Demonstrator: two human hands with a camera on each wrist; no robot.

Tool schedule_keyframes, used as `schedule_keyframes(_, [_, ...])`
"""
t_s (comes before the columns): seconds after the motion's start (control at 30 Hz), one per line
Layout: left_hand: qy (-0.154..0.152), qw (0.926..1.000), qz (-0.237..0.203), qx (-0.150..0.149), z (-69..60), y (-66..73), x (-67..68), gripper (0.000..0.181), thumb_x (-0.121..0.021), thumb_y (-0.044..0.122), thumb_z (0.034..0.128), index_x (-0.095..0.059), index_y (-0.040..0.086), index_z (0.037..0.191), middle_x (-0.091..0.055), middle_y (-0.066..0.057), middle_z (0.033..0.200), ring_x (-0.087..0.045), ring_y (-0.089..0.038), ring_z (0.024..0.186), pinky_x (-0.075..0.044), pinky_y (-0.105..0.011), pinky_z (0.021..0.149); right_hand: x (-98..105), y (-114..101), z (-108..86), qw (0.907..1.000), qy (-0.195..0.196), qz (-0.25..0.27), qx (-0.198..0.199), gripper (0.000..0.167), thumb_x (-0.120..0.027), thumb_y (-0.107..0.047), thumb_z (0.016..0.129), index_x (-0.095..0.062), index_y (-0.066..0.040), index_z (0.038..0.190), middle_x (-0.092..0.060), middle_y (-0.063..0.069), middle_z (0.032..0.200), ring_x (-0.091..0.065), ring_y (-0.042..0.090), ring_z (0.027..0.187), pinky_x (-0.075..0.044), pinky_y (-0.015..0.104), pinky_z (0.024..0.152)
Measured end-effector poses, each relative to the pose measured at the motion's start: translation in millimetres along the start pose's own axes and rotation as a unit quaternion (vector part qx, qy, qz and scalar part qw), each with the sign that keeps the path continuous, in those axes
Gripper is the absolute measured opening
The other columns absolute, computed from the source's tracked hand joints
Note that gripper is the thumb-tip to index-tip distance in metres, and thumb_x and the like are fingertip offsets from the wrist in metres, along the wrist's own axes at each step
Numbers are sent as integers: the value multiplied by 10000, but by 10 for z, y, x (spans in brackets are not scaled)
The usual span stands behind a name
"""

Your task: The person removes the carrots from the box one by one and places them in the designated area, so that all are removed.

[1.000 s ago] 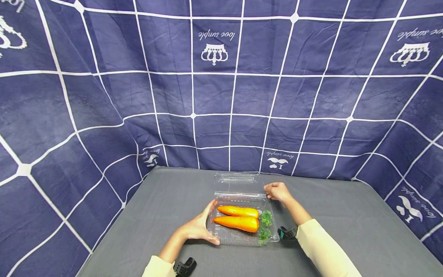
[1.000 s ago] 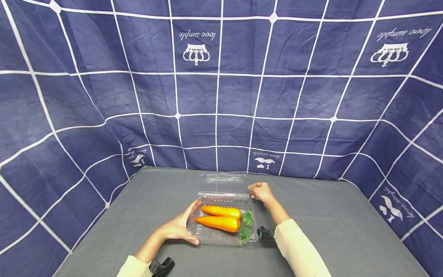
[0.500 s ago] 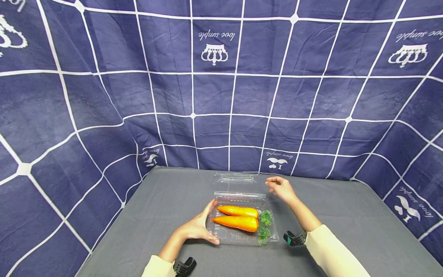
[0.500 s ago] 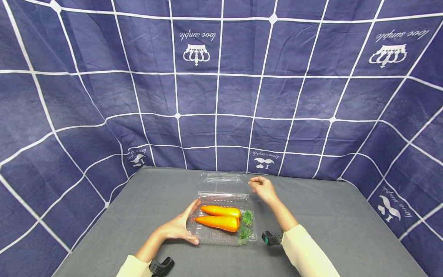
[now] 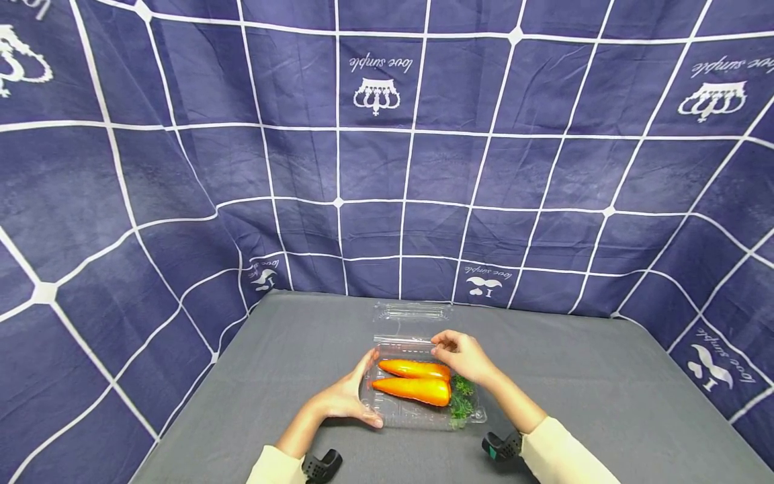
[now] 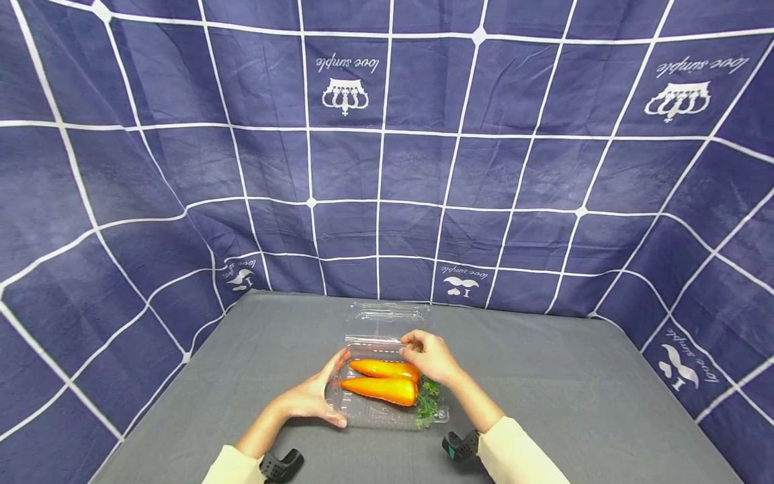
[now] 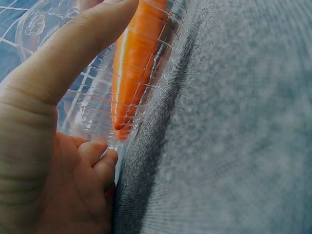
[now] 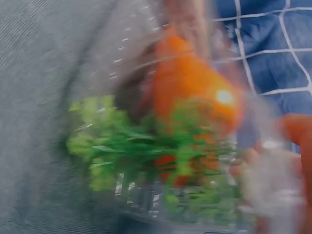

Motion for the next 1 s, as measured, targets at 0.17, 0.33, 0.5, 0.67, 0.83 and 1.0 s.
schedule_keyframes(0.17, [-15,10000,-1,-58,1,-3,-11,1306,-939,168,616,-38,46,1554,-179,-187,1590,-180,-336,1441,-185,-429,1129,-165,-44,-19,9962,-265,-584,586,166,-675,-92,888,-678,23,1008,-626,-32,839,-574,101,753,-493,275,697])
schedule_keyframes(0.33, [-16,9999,-72,-76,5,-6,-13,1305,-939,154,615,-38,41,1552,-172,-192,1591,-167,-336,1445,-174,-403,1128,-228,-19,-9,9946,-275,-696,720,166,-687,-104,868,-685,10,990,-619,-51,821,-570,75,733,-489,268,692])
schedule_keyframes(0.5, [-11,10000,-75,-54,3,-9,-14,1303,-939,156,616,-40,45,1553,-170,-191,1592,-163,-335,1447,-171,-417,1129,-259,-31,-26,9917,-354,-942,803,189,-731,-115,830,-684,8,966,-643,4,845,-587,127,748,-494,285,692])
schedule_keyframes(0.67, [-2,9999,-76,-77,-5,5,-22,1298,-940,153,616,-47,47,1552,-172,-191,1590,-168,-342,1444,-166,-418,1128,-270,-49,-37,9900,-445,-1057,822,241,-768,-134,802,-681,22,965,-660,46,852,-609,195,779,-506,308,716])
schedule_keyframes(0.83, [-11,10000,-85,-47,-7,12,-16,1292,-939,158,621,-49,40,1550,-174,-189,1591,-168,-333,1446,-167,-404,1128,-305,-10,-24,9866,-598,-1317,761,267,-790,-193,792,-688,-14,963,-660,-15,836,-608,144,774,-504,307,721])
schedule_keyframes(1.0, [-20,10000,-77,-26,-4,15,-2,1289,-937,164,625,-49,33,1549,-178,-186,1591,-172,-333,1446,-180,-403,1124,-360,30,-8,9787,-762,-1761,732,271,-805,-271,784,-702,-82,949,-667,-43,837,-601,133,767,-498,339,711])
Point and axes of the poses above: each hand's wrist, its own z-axis towards the middle knuckle, its own x-axis out of the back of the hand, y = z × x, the point moved 9 cm from there along z, towards the middle knuckle
